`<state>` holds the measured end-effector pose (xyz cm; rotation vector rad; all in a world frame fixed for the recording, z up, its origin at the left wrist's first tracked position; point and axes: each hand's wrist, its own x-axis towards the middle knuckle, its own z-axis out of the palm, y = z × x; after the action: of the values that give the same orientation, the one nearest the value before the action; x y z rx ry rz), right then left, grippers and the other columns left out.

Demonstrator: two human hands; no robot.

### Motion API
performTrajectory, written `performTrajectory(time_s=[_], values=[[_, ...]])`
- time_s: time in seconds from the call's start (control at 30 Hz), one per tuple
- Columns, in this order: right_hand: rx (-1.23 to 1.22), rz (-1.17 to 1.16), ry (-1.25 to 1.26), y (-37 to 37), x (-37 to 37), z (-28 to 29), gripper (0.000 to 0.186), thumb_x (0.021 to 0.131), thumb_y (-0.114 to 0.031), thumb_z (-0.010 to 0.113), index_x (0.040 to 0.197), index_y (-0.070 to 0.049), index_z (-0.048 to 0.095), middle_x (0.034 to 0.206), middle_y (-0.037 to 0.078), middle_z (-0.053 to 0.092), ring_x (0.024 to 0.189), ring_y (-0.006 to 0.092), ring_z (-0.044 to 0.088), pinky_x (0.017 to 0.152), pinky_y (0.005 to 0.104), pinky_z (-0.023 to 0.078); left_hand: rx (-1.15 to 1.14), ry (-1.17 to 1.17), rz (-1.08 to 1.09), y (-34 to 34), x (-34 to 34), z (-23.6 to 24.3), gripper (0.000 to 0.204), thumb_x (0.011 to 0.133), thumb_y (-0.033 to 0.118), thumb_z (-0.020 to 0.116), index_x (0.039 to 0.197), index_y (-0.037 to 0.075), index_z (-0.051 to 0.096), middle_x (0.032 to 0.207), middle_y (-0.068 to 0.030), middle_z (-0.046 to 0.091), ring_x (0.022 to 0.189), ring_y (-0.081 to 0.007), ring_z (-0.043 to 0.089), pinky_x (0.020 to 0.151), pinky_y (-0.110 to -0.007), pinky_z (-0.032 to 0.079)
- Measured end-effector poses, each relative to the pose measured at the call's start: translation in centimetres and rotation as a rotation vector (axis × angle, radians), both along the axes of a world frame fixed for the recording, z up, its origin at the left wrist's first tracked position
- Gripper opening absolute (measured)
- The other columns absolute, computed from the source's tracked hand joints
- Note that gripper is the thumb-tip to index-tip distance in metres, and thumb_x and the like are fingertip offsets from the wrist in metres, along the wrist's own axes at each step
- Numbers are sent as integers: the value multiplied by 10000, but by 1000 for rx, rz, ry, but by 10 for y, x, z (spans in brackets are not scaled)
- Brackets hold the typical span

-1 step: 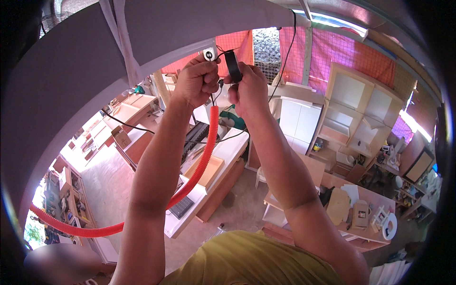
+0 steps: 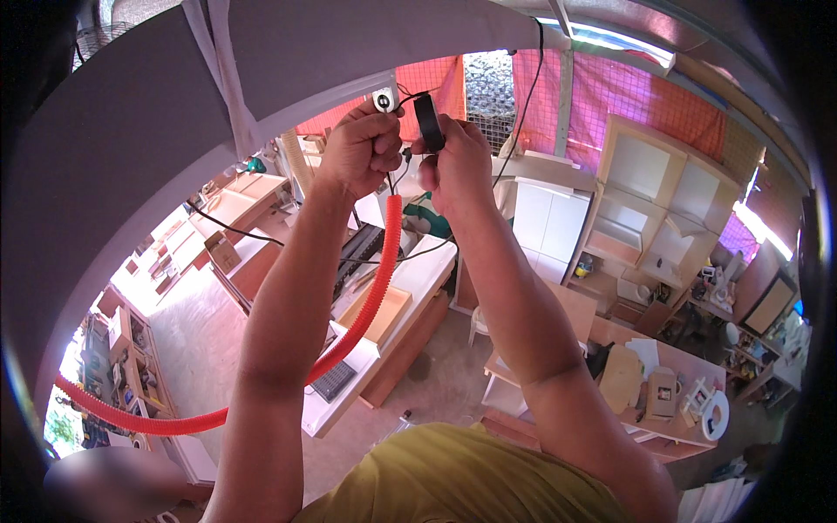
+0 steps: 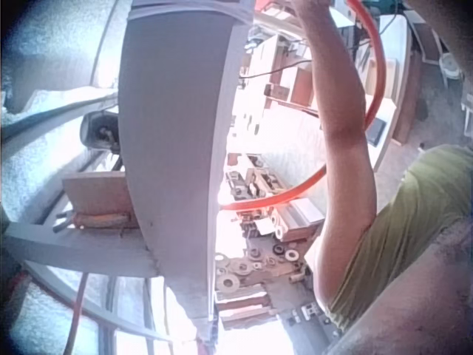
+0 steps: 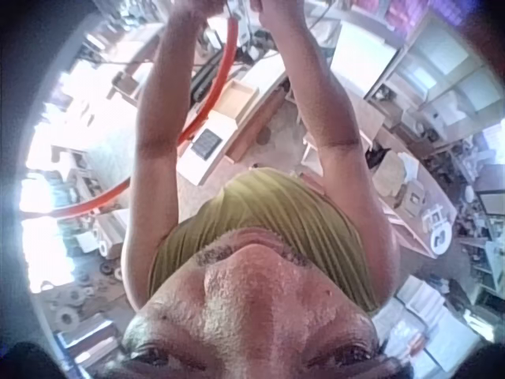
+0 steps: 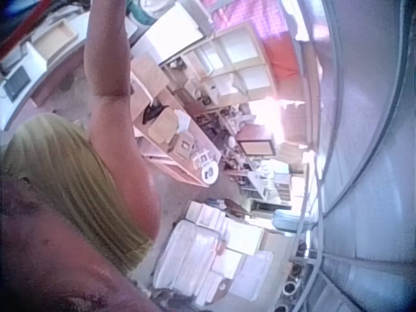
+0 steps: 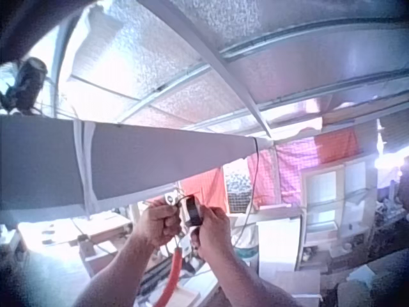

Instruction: The person strips the insulation from a black wire using pliers, then secures the wire to a ceiling-mounted fixture and wraps the connection with black electrical tape.

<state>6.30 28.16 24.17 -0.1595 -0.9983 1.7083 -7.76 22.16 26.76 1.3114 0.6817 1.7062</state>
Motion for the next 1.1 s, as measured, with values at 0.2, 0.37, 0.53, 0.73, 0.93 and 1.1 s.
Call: performTrajectory(time_s=[0.2, 0.37, 0.53, 0.73, 0.93, 1.1], values=[[11, 30, -23, 6, -1, 0, 188, 1003, -184, 505, 1001, 4, 494, 700, 130, 611, 351, 120, 399, 300, 276, 274, 1, -14, -43, 2, -4, -1, 81, 948, 70, 545, 978, 65, 620, 595, 17, 415, 470, -84, 338, 437, -236, 268], [38, 21, 4, 14, -7, 19, 191, 1003, -191, 512, 1004, -1, 489, 698, 132, 614, 366, 113, 409, 308, 272, 277, -20, 22, -29, 11, -12, 17, 84, 951, 84, 540, 982, 73, 617, 598, 19, 418, 471, -83, 339, 434, -234, 265], [59, 15, 29, 17, -11, 15, 188, 1006, -206, 534, 1002, -21, 498, 697, 126, 631, 373, 102, 420, 324, 264, 276, -49, 7, -23, 10, -7, 20, 91, 943, 70, 536, 993, 86, 610, 606, 27, 422, 473, -73, 337, 429, -225, 259], [77, -18, -3, 17, -9, 16, 190, 1026, -219, 534, 1035, -31, 516, 749, 145, 670, 363, 91, 412, 336, 257, 269, -42, 33, 18, 3, -1, 24, 98, 945, 62, 523, 1001, 94, 597, 598, 26, 411, 474, -71, 339, 435, -222, 269], [79, -37, -26, 13, -5, 18, 181, 1019, -206, 540, 1049, -30, 513, 765, 154, 675, 361, 91, 401, 338, 250, 268, -28, 38, -98, 4, -10, 21, 277, 955, 75, 517, 1211, 75, 623, 606, 20, 430, 481, -82, 351, 452, -232, 284], [133, -134, -19, 16, -5, 16, 174, 1001, -183, 541, 1030, -15, 508, 762, 154, 673, 358, 87, 392, 333, 250, 266, -14, 94, -81, 6, -8, 19, 351, 976, 140, 534, 1321, 110, 589, 618, 41, 407, 501, -68, 373, 515, -236, 342]])
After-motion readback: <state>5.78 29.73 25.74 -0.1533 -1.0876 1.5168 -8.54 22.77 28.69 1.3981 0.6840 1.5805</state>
